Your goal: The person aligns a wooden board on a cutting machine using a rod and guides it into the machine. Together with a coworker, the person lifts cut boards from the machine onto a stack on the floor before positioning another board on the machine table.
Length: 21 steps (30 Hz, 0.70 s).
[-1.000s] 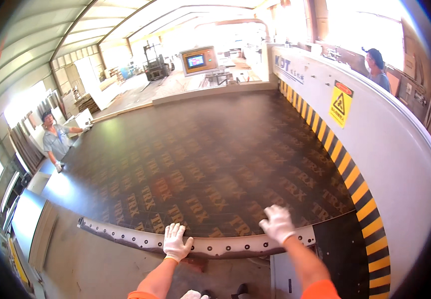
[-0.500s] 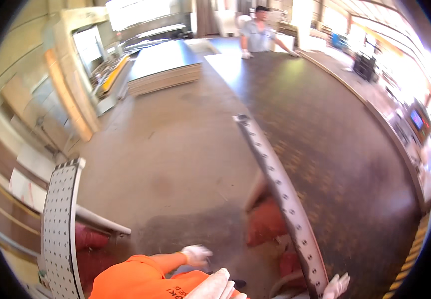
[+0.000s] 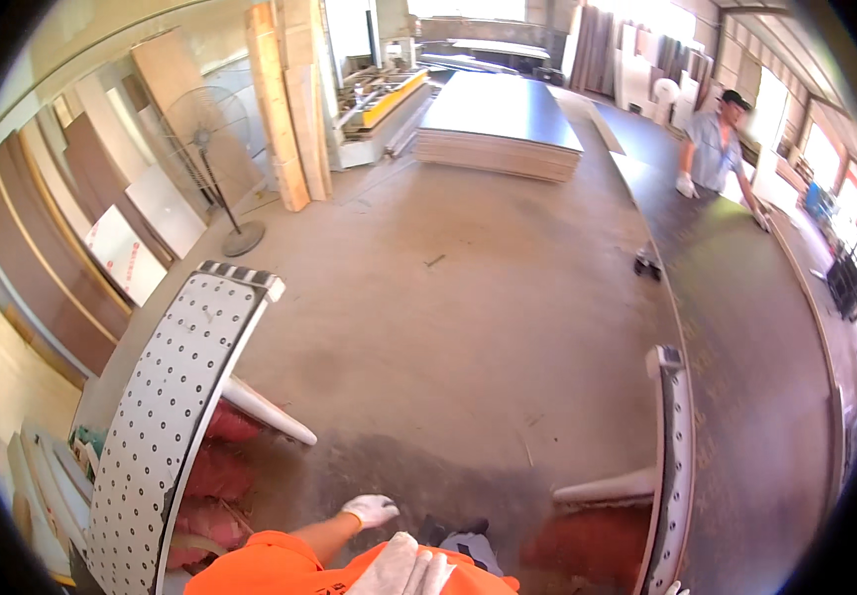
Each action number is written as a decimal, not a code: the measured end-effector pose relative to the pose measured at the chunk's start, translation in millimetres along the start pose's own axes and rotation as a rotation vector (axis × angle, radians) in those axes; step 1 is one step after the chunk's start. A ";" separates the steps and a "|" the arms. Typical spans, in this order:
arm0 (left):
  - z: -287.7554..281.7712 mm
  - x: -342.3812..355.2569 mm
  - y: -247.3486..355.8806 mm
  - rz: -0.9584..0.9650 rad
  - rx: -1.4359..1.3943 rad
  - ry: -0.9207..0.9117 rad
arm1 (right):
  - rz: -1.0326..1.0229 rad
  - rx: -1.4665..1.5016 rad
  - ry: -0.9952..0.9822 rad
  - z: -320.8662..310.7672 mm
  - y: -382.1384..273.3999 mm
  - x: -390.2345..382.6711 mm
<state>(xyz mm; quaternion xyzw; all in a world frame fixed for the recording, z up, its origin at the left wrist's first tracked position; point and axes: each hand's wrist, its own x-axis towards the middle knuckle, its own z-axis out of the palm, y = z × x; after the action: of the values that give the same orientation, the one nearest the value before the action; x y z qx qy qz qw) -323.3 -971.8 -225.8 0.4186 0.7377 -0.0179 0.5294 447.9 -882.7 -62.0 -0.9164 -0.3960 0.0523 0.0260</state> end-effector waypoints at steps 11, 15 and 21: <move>-38.1 104.8 -56.8 0.016 -0.051 -0.063 | -0.130 -0.235 0.037 41.9 -353.1 126.5; -126.8 110.7 -53.2 -0.137 -0.046 0.087 | -0.281 -0.230 0.046 52.5 -470.7 162.8; -208.7 142.0 26.9 -0.175 -0.321 0.335 | -0.306 -0.109 0.047 60.3 -602.7 181.1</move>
<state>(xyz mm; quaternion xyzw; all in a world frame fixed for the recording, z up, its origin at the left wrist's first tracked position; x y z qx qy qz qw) -478.7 -771.3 -236.1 0.2605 0.8420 0.1234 0.4560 128.4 -337.6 -81.9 -0.8464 -0.5325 0.0047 -0.0067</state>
